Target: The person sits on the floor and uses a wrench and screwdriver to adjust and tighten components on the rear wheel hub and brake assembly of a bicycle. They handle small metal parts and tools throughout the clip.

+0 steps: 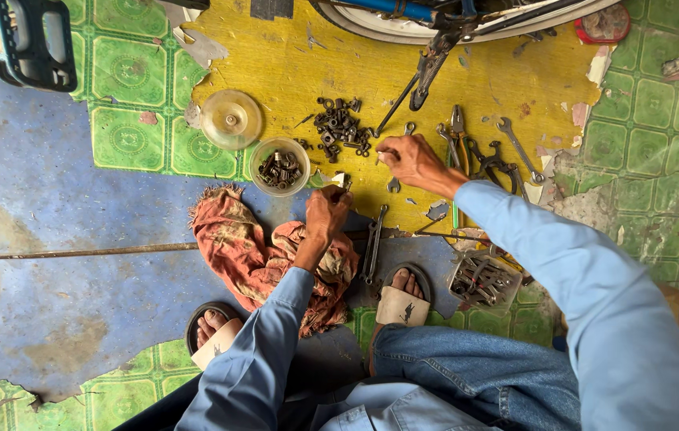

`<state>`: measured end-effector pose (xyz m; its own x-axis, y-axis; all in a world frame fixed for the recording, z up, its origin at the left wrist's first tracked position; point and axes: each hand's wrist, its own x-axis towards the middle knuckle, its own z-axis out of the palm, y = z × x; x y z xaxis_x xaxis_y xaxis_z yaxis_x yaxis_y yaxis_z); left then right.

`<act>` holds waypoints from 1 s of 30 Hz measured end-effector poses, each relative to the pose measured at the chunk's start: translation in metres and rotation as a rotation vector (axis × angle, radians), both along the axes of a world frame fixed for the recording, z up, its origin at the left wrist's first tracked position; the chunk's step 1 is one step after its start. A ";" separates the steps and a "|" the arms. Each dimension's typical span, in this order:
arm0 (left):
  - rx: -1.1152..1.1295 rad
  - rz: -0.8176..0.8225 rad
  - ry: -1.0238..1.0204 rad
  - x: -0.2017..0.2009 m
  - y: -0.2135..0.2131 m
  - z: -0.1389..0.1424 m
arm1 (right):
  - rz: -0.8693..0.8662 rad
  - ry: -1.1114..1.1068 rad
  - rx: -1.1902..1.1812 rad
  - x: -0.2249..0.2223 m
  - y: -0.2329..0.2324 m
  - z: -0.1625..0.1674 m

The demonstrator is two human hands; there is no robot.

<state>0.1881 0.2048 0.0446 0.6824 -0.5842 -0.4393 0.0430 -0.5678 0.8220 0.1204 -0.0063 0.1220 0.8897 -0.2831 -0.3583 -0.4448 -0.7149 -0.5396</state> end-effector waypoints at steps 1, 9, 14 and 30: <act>-0.008 0.026 -0.032 -0.002 -0.001 -0.006 | -0.003 0.022 0.000 0.003 0.003 -0.001; -0.061 0.081 -0.042 -0.002 -0.014 -0.014 | 0.194 0.104 -0.272 0.055 0.026 -0.006; -0.073 0.062 -0.021 0.005 -0.013 -0.014 | 0.330 0.115 -0.378 0.037 0.059 -0.021; -0.092 0.042 0.029 0.008 -0.012 -0.014 | -0.106 -0.191 -0.132 0.080 0.020 -0.017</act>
<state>0.1966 0.1923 0.0304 0.6949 -0.5945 -0.4046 0.0892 -0.4870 0.8688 0.2001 0.0138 0.1052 0.9005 -0.4116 -0.1407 -0.4202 -0.7394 -0.5261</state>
